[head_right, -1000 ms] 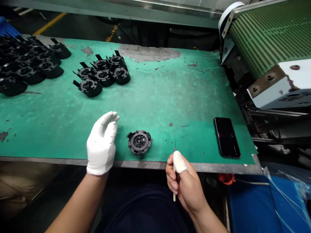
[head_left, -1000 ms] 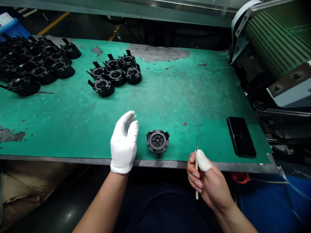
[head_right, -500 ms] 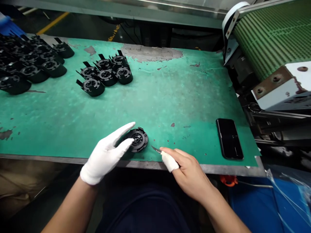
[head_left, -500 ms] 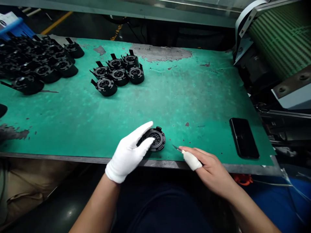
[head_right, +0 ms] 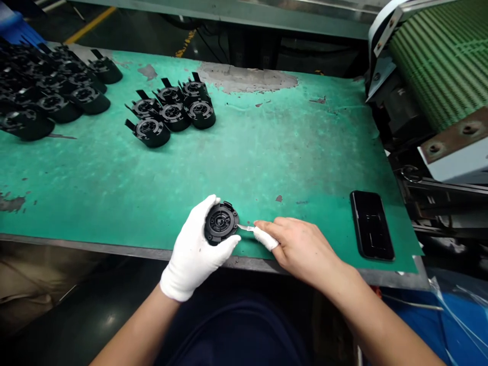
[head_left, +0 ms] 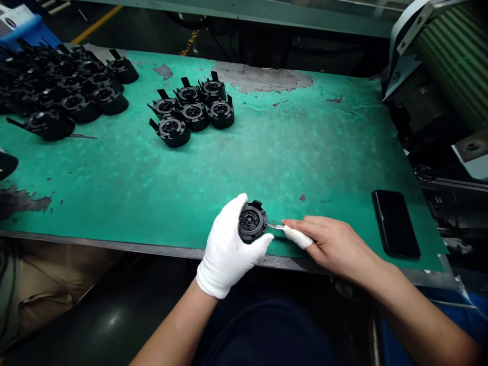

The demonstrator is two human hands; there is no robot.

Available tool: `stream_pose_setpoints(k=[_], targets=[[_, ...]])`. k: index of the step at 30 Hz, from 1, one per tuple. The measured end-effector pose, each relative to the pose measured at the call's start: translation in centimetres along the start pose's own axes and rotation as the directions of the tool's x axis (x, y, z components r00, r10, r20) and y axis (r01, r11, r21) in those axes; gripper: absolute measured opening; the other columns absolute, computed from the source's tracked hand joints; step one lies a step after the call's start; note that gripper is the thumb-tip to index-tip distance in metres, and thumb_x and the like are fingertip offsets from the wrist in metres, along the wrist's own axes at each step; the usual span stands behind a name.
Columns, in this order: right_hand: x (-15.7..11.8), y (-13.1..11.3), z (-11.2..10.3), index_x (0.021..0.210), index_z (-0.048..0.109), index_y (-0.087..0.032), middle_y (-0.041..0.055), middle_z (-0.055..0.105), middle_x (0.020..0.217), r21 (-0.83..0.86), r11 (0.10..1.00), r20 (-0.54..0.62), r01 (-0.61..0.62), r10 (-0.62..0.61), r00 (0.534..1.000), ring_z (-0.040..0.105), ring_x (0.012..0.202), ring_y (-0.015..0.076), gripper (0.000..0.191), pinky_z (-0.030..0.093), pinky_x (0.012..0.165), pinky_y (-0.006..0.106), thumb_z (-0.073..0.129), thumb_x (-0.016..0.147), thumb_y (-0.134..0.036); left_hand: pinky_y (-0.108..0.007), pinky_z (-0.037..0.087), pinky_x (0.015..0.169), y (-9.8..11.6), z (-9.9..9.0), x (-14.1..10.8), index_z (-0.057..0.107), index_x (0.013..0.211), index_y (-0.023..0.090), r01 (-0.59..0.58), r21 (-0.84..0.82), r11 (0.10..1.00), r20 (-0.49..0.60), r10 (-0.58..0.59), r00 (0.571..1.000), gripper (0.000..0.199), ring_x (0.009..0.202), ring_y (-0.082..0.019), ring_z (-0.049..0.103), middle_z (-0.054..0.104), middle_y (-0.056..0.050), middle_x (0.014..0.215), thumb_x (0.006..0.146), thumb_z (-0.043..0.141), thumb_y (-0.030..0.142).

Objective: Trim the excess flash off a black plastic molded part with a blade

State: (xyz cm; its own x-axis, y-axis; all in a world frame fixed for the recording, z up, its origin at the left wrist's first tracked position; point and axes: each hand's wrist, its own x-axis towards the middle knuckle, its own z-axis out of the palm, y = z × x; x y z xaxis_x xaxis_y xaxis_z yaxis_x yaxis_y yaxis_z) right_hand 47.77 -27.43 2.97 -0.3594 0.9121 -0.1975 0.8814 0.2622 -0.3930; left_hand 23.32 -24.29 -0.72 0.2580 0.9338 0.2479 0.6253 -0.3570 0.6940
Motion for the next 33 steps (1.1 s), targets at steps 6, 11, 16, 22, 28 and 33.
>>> stream_pose_setpoints(k=[6,11,16,22,28,33], targets=[[0.9,0.5,-0.6,0.133,0.064,-0.032,0.0029,0.071,0.09,-0.117,0.992,-0.006,0.057,-0.058,0.998,0.065,0.08,0.019,0.044,0.041,0.061,0.028,0.046,0.095,-0.019,-0.05,0.045,0.112,0.0,0.3,0.1,0.04,0.142,0.018,-0.047,0.013,0.999,-0.034,0.048,0.998,0.081,0.132,-0.033,0.054,0.056,-0.017,0.14,0.075,0.078,0.043],[1.8,0.9,-0.4,0.133,0.064,-0.032,0.0043,0.073,0.102,-0.189,0.982,-0.056,0.026,-0.037,0.998,0.067,0.084,0.0198,0.043,0.043,0.062,0.028,0.048,0.095,-0.019,-0.048,0.045,0.112,0.0,0.2,0.3,0.041,0.14,0.018,-0.068,0.009,0.998,-0.029,0.069,0.997,0.078,0.131,-0.031,0.054,0.057,-0.016,0.137,0.075,0.078,0.041],[1.7,1.0,-0.8,0.132,0.065,-0.032,0.0041,0.074,0.109,-0.099,0.994,-0.03,0.056,-0.06,0.998,0.069,0.091,0.02,0.037,0.048,0.071,0.029,0.048,0.1,-0.026,-0.047,0.046,0.112,0.1,0.2,0.3,0.043,0.139,0.017,-0.054,0.016,0.998,-0.037,0.055,0.998,0.076,0.129,-0.03,0.055,0.057,-0.016,0.136,0.075,0.078,0.041],[1.8,0.8,-0.2,0.131,0.065,-0.033,0.0035,0.074,0.107,-0.133,0.991,-0.061,0.017,-0.026,0.998,0.069,0.091,0.0196,0.039,0.048,0.066,0.026,0.051,0.097,-0.023,-0.049,0.046,0.11,-0.1,0.4,0.2,0.044,0.138,0.019,-0.062,0.01,0.998,-0.032,0.063,0.998,0.075,0.129,-0.031,0.056,0.057,-0.015,0.135,0.075,0.078,0.043],[1.7,0.2,0.3,0.129,0.066,-0.03,0.005,0.073,0.113,0.09,0.995,-0.146,-0.033,0.046,0.988,0.068,0.101,0.0235,0.034,0.051,0.082,0.033,0.049,0.1,-0.031,-0.047,0.049,0.108,0.5,-0.7,1.7,0.048,0.137,0.019,0.05,-0.132,0.99,-0.006,-0.052,0.999,0.072,0.121,-0.028,0.062,0.062,-0.012,0.131,0.075,0.078,0.041],[-1.1,-3.7,2.6,0.152,0.038,-0.032,0.0012,0.069,0.095,0.717,0.697,-0.041,-0.012,0.059,0.997,0.065,0.079,0.0191,0.075,0.053,0.075,0.032,0.073,0.087,-0.042,-0.04,0.06,0.092,2.8,-4.0,1.7,0.057,0.131,0.025,0.316,-0.348,0.883,0.344,-0.193,0.919,0.046,0.102,-0.023,0.071,0.072,-0.006,0.113,0.092,0.06,0.048]])
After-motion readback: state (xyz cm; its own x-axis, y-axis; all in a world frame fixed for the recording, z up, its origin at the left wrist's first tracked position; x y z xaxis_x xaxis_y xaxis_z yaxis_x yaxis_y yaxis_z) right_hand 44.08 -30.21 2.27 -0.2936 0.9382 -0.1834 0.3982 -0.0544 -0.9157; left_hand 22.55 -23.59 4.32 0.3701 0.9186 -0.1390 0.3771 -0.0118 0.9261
